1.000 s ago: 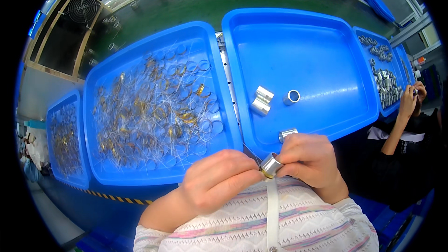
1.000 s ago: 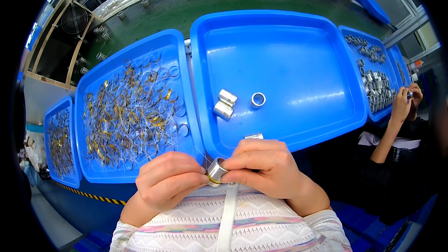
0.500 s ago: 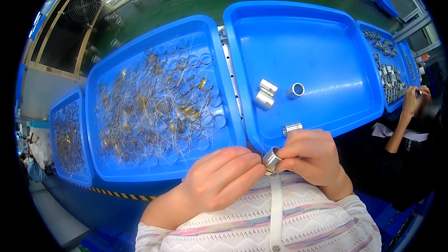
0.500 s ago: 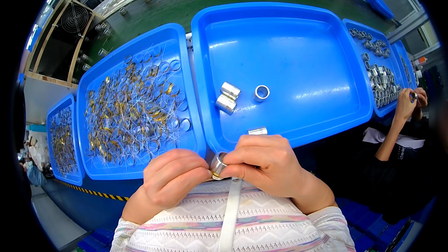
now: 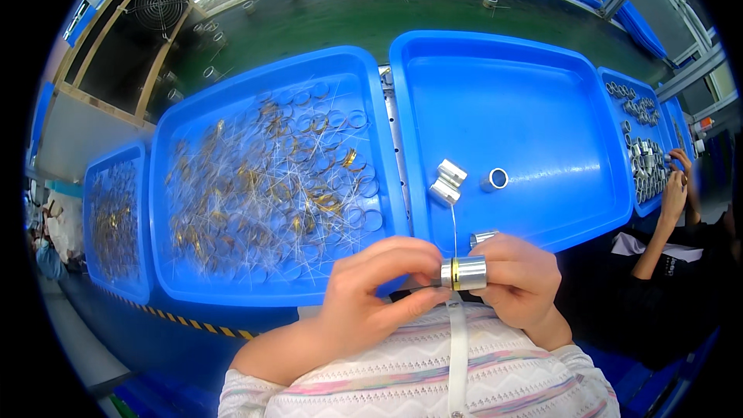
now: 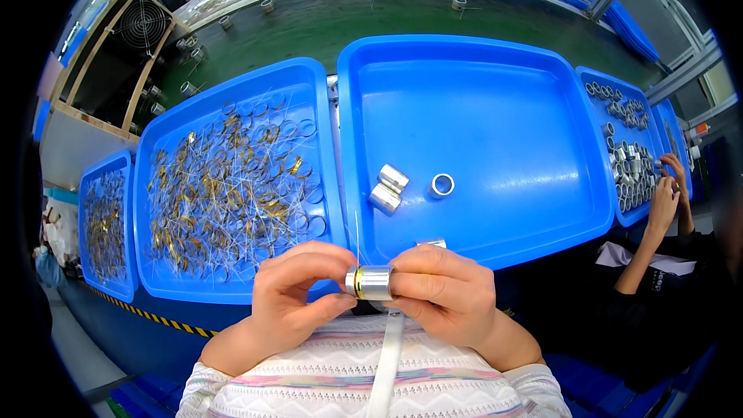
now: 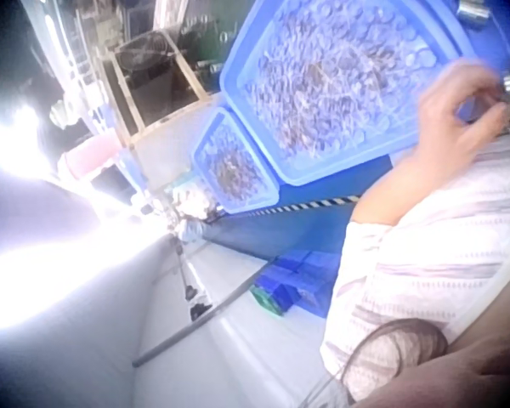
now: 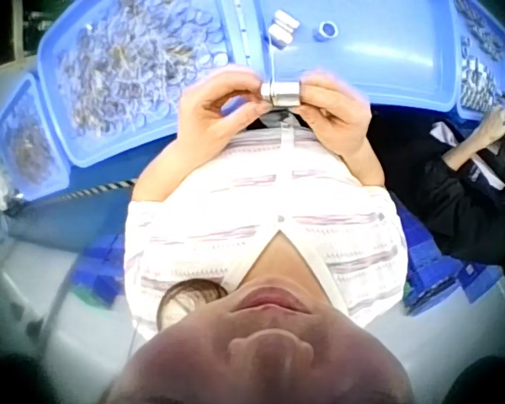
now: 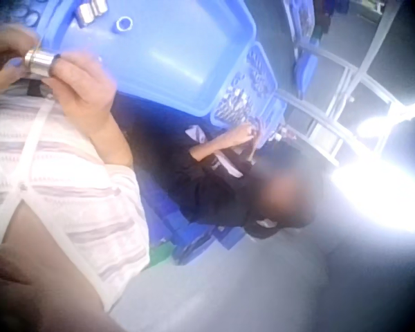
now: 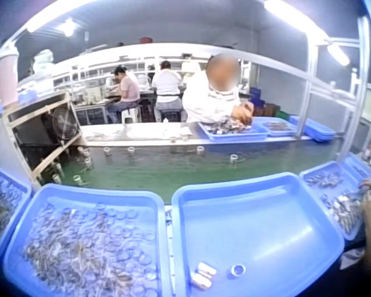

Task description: The person picks up small cylindrical metal parts and thin wires from blue trays on a workbench. They insert the wires into the metal parts by hand and place the assembled components into a separate tray.

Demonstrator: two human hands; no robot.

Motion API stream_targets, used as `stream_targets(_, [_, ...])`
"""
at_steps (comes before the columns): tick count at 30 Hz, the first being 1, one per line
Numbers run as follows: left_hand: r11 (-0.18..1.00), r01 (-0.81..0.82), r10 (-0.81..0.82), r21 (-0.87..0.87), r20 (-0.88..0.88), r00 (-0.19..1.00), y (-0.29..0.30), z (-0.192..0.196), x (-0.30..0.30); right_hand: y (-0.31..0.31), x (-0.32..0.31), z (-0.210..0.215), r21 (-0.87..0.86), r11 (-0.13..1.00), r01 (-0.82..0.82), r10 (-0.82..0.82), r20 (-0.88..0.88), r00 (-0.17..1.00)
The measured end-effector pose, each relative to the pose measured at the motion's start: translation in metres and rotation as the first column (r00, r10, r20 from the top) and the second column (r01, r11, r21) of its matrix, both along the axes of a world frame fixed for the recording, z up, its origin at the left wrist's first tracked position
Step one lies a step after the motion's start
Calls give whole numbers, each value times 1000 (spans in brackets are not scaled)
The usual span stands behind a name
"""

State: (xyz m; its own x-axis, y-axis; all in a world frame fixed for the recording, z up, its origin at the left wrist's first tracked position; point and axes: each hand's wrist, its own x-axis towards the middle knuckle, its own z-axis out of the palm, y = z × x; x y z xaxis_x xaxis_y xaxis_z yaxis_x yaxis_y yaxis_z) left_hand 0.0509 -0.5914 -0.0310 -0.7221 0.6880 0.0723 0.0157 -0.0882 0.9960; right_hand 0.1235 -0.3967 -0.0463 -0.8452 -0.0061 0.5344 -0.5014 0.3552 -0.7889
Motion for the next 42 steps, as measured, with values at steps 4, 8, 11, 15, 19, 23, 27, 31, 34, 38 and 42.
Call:
stream_targets(4, [1000,-24,24,6,-364,931,4,-5,-5,-1,0,3,-52,998,-28,30,37,999])
stream_targets(8, [1000,-15,5,-18,-484,875,4,-5,-9,1,-1,2,3,1000,1,-1,24,1000])
stream_targets(11, [970,-39,-33,241,288,957,3,-12,3,1,0,1,27,999,-19,19,4,1000])
stream_targets(15, [987,120,-155,107,433,888,1,-3,0,-1,-1,3,106,994,-8,15,-63,998])
stream_targets(19, [981,121,-174,151,417,892,-2,-5,0,-4,0,4,133,991,-14,27,-98,995])
stream_targets(23, [981,134,-181,138,429,885,-4,-5,-1,-6,3,2,96,993,-75,84,-89,993])
stream_targets(27, [970,136,-203,203,358,911,-5,-11,3,-5,11,9,144,980,-136,134,20,991])
stream_targets(31, [967,127,-204,222,367,908,-6,-18,7,-6,13,5,138,977,-160,158,23,987])
stream_targets(34, [969,136,-202,204,351,914,-9,-20,8,-6,12,3,157,974,-163,164,6,986])
stream_targets(38, [972,150,-202,179,322,925,-11,-23,10,-7,15,-3,179,971,-159,164,-10,986])
stream_targets(42, [970,175,-217,171,273,937,-11,-24,11,-8,19,-2,186,971,-148,151,1,989])
